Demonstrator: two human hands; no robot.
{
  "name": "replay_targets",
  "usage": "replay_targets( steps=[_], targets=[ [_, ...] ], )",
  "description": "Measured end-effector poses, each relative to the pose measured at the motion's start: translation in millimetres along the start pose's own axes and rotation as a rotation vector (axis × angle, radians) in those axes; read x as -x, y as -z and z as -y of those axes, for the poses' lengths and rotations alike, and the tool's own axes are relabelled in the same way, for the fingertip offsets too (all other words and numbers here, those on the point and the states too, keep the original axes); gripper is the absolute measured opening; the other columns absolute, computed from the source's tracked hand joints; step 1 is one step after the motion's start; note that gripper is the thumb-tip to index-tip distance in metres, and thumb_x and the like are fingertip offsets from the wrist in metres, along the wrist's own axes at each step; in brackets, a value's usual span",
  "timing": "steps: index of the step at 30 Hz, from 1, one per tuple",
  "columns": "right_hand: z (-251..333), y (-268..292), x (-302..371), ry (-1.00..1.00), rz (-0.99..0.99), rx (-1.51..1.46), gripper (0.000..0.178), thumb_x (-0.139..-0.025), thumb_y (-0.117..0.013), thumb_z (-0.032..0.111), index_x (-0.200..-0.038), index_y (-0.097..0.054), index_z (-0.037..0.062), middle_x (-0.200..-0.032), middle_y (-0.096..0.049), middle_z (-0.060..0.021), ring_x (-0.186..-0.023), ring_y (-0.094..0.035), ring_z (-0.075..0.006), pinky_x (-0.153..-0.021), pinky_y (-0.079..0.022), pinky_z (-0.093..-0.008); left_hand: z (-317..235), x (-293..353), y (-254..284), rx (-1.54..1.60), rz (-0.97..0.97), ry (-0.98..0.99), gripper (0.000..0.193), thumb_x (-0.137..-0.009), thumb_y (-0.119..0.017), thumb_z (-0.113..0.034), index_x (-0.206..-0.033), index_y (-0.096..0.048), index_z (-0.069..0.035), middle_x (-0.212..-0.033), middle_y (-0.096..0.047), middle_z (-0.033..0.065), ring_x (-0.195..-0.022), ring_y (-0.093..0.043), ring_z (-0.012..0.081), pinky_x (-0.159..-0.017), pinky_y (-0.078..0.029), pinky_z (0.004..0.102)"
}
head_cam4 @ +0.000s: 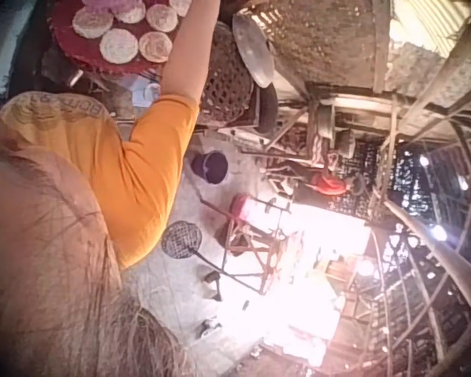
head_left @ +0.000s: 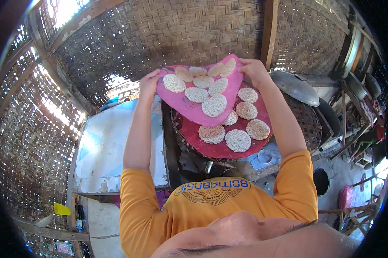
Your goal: The person prepares and cooks crackers by placing dough-covered trays into a large pot and then using a press to mold small circles of dough onto a tray.
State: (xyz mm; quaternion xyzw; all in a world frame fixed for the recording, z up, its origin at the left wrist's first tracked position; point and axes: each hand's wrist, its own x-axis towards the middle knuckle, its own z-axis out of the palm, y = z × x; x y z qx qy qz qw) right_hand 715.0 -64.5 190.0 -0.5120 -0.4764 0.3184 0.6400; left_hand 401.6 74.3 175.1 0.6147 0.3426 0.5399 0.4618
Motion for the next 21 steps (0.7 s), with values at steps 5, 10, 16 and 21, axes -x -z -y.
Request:
replay_targets(
  steps=[5, 10, 16, 21],
  targets=[
    [-17.1, 23.6, 32.8, -0.048, -0.047, -0.070, 0.041, -0.067, -0.055, -0.008, -0.108, -0.053, -0.0027, -0.086, -0.060, -0.0073, -0.069, -0.055, -0.0118, -0.060, -0.046, -0.0233, 19.0, 11.0, -23.6, -0.046, 0.064, 0.065, 0.029, -0.080, -0.046, -0.004, -0.108, -0.052, 0.004, -0.106, -0.055, 0.0120, -0.093, -0.053, 0.0164, -0.082, -0.040, 0.0244],
    [-34.9, 38.4, 67.2, -0.035, -0.096, -0.037, 0.045, -0.067, -0.056, -0.006, -0.111, -0.050, -0.0025, -0.088, -0.060, -0.0078, -0.070, -0.056, -0.0115, -0.060, -0.046, -0.0234, 34.3, 29.0, -28.9, 0.006, 0.030, 0.123, 0.027, -0.080, -0.047, -0.002, -0.105, -0.053, 0.005, -0.103, -0.056, 0.0128, -0.088, -0.055, 0.0163, -0.078, -0.043, 0.0249],
    [-55.1, 54.7, 77.2, -0.097, -0.131, 0.099, 0.045, -0.066, -0.059, -0.003, -0.110, -0.051, -0.0020, -0.087, -0.060, -0.0084, -0.069, -0.056, -0.0116, -0.061, -0.046, -0.0238, 52.9, 37.0, -22.8, 0.045, 0.053, 0.206, 0.026, -0.078, -0.050, -0.003, -0.102, -0.055, 0.005, -0.100, -0.057, 0.0113, -0.085, -0.056, 0.0156, -0.075, -0.044, 0.0241],
    [-64.4, 68.4, 77.3, -0.220, -0.050, 0.307, 0.043, -0.067, -0.059, -0.003, -0.110, -0.051, -0.0037, -0.085, -0.059, -0.0080, -0.070, -0.056, -0.0122, -0.063, -0.045, -0.0237, 79.4, 33.9, -10.4, -0.108, 0.090, 0.263, 0.033, -0.077, -0.050, -0.006, -0.108, -0.051, 0.005, -0.093, -0.059, 0.0120, -0.074, -0.056, 0.0165, -0.066, -0.045, 0.0239]
  ],
)
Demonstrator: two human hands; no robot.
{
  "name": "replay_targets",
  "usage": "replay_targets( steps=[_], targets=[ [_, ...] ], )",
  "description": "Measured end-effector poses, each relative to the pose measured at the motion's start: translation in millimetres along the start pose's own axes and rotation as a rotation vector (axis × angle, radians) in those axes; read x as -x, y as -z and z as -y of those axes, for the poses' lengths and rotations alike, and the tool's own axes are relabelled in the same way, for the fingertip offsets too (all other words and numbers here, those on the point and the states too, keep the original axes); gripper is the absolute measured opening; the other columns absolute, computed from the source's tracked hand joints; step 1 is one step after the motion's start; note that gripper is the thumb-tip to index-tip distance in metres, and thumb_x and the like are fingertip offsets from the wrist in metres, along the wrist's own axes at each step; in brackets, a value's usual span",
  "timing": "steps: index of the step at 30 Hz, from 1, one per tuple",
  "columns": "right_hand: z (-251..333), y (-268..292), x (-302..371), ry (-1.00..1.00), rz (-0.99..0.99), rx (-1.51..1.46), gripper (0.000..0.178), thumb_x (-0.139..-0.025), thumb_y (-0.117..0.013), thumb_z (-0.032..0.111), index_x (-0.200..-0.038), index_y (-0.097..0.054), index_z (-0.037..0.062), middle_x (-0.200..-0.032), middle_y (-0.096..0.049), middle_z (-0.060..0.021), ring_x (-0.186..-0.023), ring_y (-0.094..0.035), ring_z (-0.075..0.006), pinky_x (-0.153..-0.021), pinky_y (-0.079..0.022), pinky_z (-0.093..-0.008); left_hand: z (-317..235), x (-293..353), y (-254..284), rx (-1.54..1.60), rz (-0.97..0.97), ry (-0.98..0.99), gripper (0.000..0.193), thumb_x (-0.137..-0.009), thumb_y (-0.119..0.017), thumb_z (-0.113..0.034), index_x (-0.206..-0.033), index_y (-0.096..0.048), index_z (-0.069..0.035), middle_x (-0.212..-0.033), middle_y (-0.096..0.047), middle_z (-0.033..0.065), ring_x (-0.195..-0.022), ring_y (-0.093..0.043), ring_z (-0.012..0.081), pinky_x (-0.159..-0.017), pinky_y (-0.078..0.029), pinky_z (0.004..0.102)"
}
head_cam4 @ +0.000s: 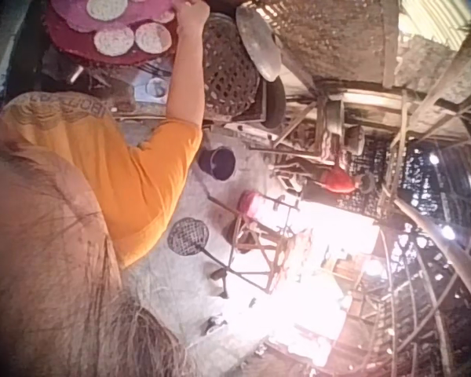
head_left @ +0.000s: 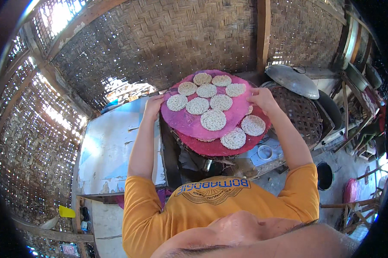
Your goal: The person prepares and cooks crackers by placing dough-covered trays into a large pot and then using a press to mold small circles of dough onto a tray.
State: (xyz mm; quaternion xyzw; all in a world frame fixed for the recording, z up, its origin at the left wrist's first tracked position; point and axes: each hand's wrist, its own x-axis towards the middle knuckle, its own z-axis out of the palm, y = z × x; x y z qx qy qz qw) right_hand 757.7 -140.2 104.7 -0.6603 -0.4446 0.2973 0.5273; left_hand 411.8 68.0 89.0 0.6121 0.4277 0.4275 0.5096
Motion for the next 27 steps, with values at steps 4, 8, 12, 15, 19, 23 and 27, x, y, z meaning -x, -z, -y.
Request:
replay_targets(
  steps=[4, 8, 12, 15, 19, 23, 27],
  targets=[
    [9.9, 16.7, 7.3, 0.001, 0.061, 0.070, 0.041, -0.064, -0.063, 0.004, -0.103, -0.056, -0.0030, -0.089, -0.060, -0.0127, -0.075, -0.057, -0.0160, -0.067, -0.046, -0.0267, 0.7, -0.6, 4.1, -0.194, -0.090, 0.031, 0.037, -0.074, -0.057, -0.011, -0.109, -0.052, 0.002, -0.099, -0.057, 0.0136, -0.086, -0.055, 0.0179, -0.076, -0.043, 0.0269],
    [1.6, 42.7, 11.0, 0.359, -0.287, 0.419, 0.040, -0.066, -0.063, 0.016, -0.102, -0.057, -0.0009, -0.087, -0.060, -0.0108, -0.081, -0.055, -0.0168, -0.073, -0.043, -0.0288, -25.4, 40.1, 5.8, -0.147, -0.278, -0.204, 0.048, -0.075, -0.059, -0.019, -0.119, -0.043, -0.005, -0.110, -0.050, 0.0107, -0.099, -0.047, 0.0163, -0.083, -0.037, 0.0300],
    [-18.6, 63.8, 37.4, 0.105, -0.368, 0.025, 0.034, -0.072, -0.061, 0.023, -0.098, -0.059, 0.0010, -0.084, -0.059, -0.0076, -0.073, -0.054, -0.0137, -0.063, -0.042, -0.0264, -55.7, 138.9, -1.0, 0.338, -0.171, -0.131, 0.047, -0.079, -0.056, -0.023, -0.119, -0.037, -0.005, -0.100, -0.050, 0.0058, -0.085, -0.046, 0.0112, -0.070, -0.037, 0.0254],
    [-69.1, 67.2, 53.1, -0.098, -0.273, -0.116, 0.030, -0.079, -0.055, 0.028, -0.098, -0.058, 0.0051, -0.085, -0.058, -0.0037, -0.070, -0.052, -0.0116, -0.056, -0.039, -0.0247, -31.6, 202.1, 3.0, 0.505, 0.229, -0.083, 0.032, -0.081, -0.055, -0.022, -0.105, -0.046, -0.003, -0.084, -0.054, 0.0051, -0.072, -0.050, 0.0115, -0.063, -0.040, 0.0248],
    [-147.0, 41.6, 45.8, -0.299, -0.087, -0.435, 0.035, -0.081, -0.052, 0.030, -0.104, -0.053, 0.0047, -0.090, -0.058, -0.0040, -0.072, -0.053, -0.0137, -0.059, -0.041, -0.0267, 6.2, 242.4, -44.6, -0.025, 0.709, 0.285, 0.025, -0.082, -0.053, -0.024, -0.089, -0.057, -0.001, -0.080, -0.058, 0.0077, -0.075, -0.055, 0.0138, -0.067, -0.044, 0.0253],
    [-152.2, 16.2, 33.5, -0.412, -0.035, -0.736, 0.045, -0.082, -0.049, 0.039, -0.109, -0.049, 0.0036, -0.102, -0.056, -0.0079, -0.087, -0.055, -0.0207, -0.072, -0.044, -0.0349, 82.0, 247.1, -94.8, -0.250, 0.947, 0.167, 0.033, -0.084, -0.051, -0.028, -0.103, -0.055, -0.001, -0.096, -0.059, 0.0096, -0.091, -0.053, 0.0160, -0.081, -0.040, 0.0277],
    [-192.4, 22.1, -11.5, -0.428, 0.040, -0.894, 0.055, -0.081, -0.044, 0.049, -0.111, -0.048, 0.0034, -0.107, -0.054, -0.0110, -0.098, -0.052, -0.0256, -0.083, -0.042, -0.0389, 124.1, 248.3, -135.6, -0.103, 1.022, 0.257, 0.043, -0.086, -0.048, -0.028, -0.121, -0.041, -0.005, -0.113, -0.050, 0.0094, -0.100, -0.047, 0.0147, -0.087, -0.036, 0.0281]
  ],
)
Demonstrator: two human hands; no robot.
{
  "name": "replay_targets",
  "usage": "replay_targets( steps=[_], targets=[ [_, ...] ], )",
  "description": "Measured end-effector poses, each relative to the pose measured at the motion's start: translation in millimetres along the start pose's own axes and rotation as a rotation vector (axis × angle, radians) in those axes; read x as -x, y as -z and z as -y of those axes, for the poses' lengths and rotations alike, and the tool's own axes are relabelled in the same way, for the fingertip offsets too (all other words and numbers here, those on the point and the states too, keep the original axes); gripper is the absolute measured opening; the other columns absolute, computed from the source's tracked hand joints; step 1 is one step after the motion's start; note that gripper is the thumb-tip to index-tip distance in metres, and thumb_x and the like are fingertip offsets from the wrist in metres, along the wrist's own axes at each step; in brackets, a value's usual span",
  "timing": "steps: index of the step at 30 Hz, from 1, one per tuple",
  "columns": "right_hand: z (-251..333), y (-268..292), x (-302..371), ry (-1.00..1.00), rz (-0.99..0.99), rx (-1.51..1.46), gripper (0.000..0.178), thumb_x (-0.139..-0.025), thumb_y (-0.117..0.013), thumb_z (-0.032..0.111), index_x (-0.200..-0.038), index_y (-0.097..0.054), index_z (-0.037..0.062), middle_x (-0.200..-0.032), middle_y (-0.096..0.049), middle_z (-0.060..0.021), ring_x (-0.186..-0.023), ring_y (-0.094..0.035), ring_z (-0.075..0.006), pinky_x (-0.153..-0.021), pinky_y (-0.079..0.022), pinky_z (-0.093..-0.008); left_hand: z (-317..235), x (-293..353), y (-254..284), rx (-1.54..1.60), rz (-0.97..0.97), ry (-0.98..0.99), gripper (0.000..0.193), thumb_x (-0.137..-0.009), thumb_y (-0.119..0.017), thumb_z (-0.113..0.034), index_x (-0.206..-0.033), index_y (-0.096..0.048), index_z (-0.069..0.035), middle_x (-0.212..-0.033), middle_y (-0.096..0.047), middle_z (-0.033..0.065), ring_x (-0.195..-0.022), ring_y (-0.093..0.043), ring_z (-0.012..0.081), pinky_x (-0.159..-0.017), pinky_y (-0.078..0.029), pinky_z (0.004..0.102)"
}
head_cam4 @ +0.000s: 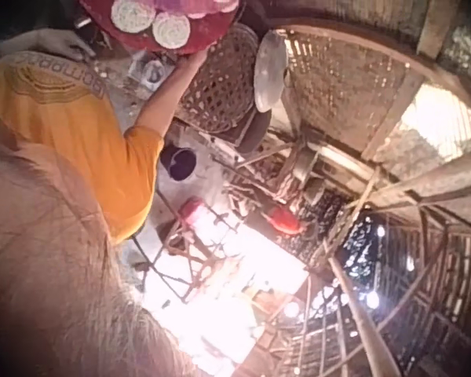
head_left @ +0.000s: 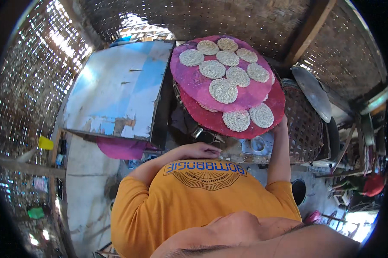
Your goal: The person prepares and cooks crackers by placing dough-covered trays into a large pot and then using a press to mold small circles of dough onto a tray.
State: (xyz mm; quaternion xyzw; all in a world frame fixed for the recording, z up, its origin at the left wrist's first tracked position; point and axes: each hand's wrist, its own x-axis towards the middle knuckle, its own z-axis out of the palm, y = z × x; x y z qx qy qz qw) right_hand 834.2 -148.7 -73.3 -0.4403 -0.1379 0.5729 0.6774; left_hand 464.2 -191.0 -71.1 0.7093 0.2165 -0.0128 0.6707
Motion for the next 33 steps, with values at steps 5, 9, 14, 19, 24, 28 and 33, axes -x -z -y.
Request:
replay_targets(
  steps=[5, 9, 14, 19, 24, 28, 33],
  targets=[
    [16.5, 0.0, -38.2, -0.061, 0.108, -0.007, 0.057, -0.080, -0.043, 0.051, -0.111, -0.047, 0.0034, -0.108, -0.054, -0.0113, -0.099, -0.051, -0.0257, -0.083, -0.042, -0.0387, 25.1, -43.6, -15.7, -0.037, -0.142, -0.066, 0.076, -0.081, -0.055, -0.026, -0.133, -0.004, -0.005, -0.118, -0.046, 0.0096, -0.100, -0.046, 0.0165, -0.088, -0.036, 0.0269],
    [29.6, -3.7, -61.2, -0.094, 0.177, -0.006, 0.058, -0.080, -0.043, 0.052, -0.112, -0.047, 0.0034, -0.109, -0.053, -0.0115, -0.099, -0.051, -0.0258, -0.084, -0.041, -0.0385, 64.3, -51.0, -17.1, 0.172, -0.531, -0.135, 0.084, -0.076, -0.061, -0.017, -0.129, 0.003, -0.004, -0.115, -0.047, 0.0094, -0.101, -0.046, 0.0181, -0.083, -0.041, 0.0291],
    [41.6, 1.0, -86.7, -0.133, 0.252, -0.018, 0.059, -0.080, -0.042, 0.053, -0.112, -0.046, 0.0034, -0.110, -0.053, -0.0118, -0.099, -0.051, -0.0259, -0.084, -0.041, -0.0383, -7.6, 15.3, -39.8, 0.484, -0.853, -0.390, 0.098, -0.072, -0.059, 0.001, -0.131, 0.015, -0.022, -0.129, -0.028, 0.0112, -0.102, -0.042, 0.0168, -0.084, -0.038, 0.0323],
    [85.3, 8.5, -115.6, -0.159, 0.444, -0.024, 0.061, -0.080, -0.041, 0.055, -0.113, -0.045, 0.0034, -0.111, -0.052, -0.0120, -0.100, -0.051, -0.0261, -0.084, -0.041, -0.0381, -74.2, 55.7, -50.6, 0.577, -1.152, -0.669, 0.082, -0.076, -0.056, -0.010, -0.135, 0.001, -0.018, -0.125, -0.034, 0.0110, -0.103, -0.042, 0.0189, -0.085, -0.036, 0.0309],
    [162.2, -35.1, -104.2, 0.043, 0.175, -0.047, 0.053, -0.075, -0.050, 0.054, -0.104, -0.048, 0.0089, -0.083, -0.053, -0.0114, -0.073, -0.052, -0.0204, -0.071, -0.044, -0.0378, -133.3, 97.2, -34.2, 0.660, -1.351, -0.598, 0.054, -0.080, -0.054, -0.015, -0.127, -0.029, -0.007, -0.105, -0.051, 0.0072, -0.097, -0.048, 0.0153, -0.080, -0.040, 0.0287],
    [222.0, -75.8, -107.3, 0.146, 0.207, 0.008, 0.043, -0.078, -0.051, 0.048, -0.098, -0.051, 0.0107, -0.079, -0.055, -0.0069, -0.063, -0.050, -0.0170, -0.060, -0.044, -0.0332, -166.9, 124.7, -11.0, 0.543, -1.542, -0.537, 0.046, -0.081, -0.055, -0.019, -0.122, -0.039, -0.008, -0.098, -0.053, 0.0038, -0.087, -0.049, 0.0118, -0.076, -0.041, 0.0272],
    [250.4, -112.8, -91.4, 0.157, 0.280, 0.350, 0.035, -0.074, -0.059, 0.046, -0.094, -0.055, 0.0179, -0.076, -0.057, -0.0030, -0.055, -0.047, -0.0106, -0.050, -0.039, -0.0271, -214.2, 129.0, 7.0, 0.749, -1.499, -0.487, 0.035, -0.083, -0.050, -0.018, -0.114, -0.045, -0.004, -0.100, -0.055, 0.0065, -0.085, -0.052, 0.0143, -0.078, -0.043, 0.0296]
  ],
)
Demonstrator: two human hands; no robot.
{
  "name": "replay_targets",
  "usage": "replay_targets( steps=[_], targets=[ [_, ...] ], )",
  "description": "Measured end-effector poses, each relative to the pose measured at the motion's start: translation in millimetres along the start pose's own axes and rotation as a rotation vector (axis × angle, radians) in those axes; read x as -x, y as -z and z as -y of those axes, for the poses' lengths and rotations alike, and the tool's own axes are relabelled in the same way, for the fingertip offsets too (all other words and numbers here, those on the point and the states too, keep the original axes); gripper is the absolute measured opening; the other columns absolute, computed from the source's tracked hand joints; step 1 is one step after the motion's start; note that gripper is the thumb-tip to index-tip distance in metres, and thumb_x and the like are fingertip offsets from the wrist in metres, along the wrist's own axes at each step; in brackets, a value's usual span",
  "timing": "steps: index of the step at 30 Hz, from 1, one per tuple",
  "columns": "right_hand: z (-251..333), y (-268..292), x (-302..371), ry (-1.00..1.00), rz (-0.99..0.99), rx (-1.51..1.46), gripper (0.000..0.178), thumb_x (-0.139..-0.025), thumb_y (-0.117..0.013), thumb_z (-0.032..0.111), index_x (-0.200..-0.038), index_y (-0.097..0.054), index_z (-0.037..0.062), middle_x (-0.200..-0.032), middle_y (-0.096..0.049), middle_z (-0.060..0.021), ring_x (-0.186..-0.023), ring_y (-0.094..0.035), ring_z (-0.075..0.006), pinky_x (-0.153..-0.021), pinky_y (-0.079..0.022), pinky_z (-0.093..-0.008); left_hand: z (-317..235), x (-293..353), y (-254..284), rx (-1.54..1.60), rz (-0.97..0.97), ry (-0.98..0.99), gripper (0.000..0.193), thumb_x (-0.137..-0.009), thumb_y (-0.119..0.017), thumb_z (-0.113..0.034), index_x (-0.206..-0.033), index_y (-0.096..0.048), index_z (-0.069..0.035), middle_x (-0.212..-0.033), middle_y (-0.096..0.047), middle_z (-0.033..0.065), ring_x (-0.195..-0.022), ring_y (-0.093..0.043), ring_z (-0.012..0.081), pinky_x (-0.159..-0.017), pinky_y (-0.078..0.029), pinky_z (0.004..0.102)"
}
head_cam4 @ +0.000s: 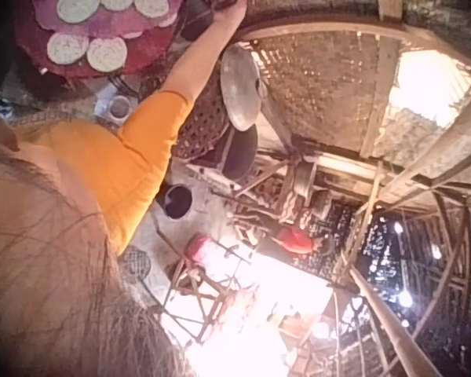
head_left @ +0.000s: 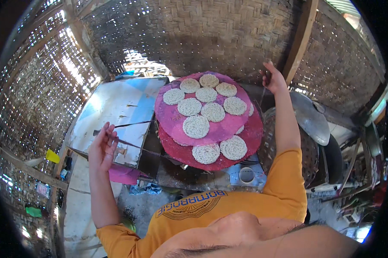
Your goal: The person prepares and cooks crackers by placing dough-covered trays into a large pot and then using a press to mold small circles of dough onto a tray.
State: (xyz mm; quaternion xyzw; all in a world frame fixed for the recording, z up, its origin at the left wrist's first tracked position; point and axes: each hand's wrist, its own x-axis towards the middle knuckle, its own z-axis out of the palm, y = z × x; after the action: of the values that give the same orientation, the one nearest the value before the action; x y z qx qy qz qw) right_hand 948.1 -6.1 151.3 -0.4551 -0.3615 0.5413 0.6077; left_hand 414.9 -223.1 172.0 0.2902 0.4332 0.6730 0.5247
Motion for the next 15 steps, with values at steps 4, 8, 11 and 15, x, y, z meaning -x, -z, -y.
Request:
replay_targets(
  steps=[4, 8, 11, 15],
  targets=[
    [12.5, -35.6, 15.8, -0.051, -0.009, -0.017, 0.040, -0.075, -0.057, 0.045, -0.101, -0.054, 0.0148, -0.083, -0.057, -0.0051, -0.055, -0.044, -0.0075, -0.047, -0.035, -0.0230, -8.5, -13.0, -33.7, -0.066, 0.130, 0.008, 0.030, -0.085, -0.048, -0.019, -0.109, -0.045, 0.000, -0.105, -0.055, 0.0124, -0.088, -0.055, 0.0181, -0.081, -0.043, 0.0304],
    [11.2, -46.0, 33.2, 0.129, 0.022, 0.056, 0.052, -0.076, -0.055, 0.049, -0.108, -0.049, 0.0089, -0.086, -0.056, -0.0075, -0.057, -0.044, -0.0109, -0.046, -0.034, -0.0243, -8.1, -15.5, -65.0, -0.197, 0.275, -0.012, 0.026, -0.085, -0.045, -0.018, -0.104, -0.046, 0.001, -0.102, -0.055, 0.0164, -0.089, -0.056, 0.0201, -0.081, -0.043, 0.0306],
    [27.0, -41.3, 73.4, 0.163, 0.011, 0.060, 0.052, -0.079, -0.051, 0.048, -0.112, -0.047, 0.0081, -0.090, -0.055, -0.0096, -0.059, -0.045, -0.0117, -0.049, -0.036, -0.0243, -12.0, -12.9, -79.1, -0.299, 0.380, -0.072, 0.026, -0.086, -0.045, -0.018, -0.104, -0.046, 0.001, -0.102, -0.056, 0.0164, -0.089, -0.056, 0.0200, -0.080, -0.043, 0.0302],
    [61.7, -11.9, 141.1, 0.199, -0.007, -0.074, 0.040, -0.079, -0.050, 0.046, -0.106, -0.048, 0.0173, -0.072, -0.057, -0.0033, -0.057, -0.051, -0.0168, -0.048, -0.039, -0.0275, -47.7, -23.4, -92.9, -0.259, 0.532, -0.203, 0.028, -0.087, -0.042, -0.018, -0.107, -0.046, 0.002, -0.104, -0.054, 0.0145, -0.090, -0.053, 0.0173, -0.083, -0.040, 0.0284]
  ],
)
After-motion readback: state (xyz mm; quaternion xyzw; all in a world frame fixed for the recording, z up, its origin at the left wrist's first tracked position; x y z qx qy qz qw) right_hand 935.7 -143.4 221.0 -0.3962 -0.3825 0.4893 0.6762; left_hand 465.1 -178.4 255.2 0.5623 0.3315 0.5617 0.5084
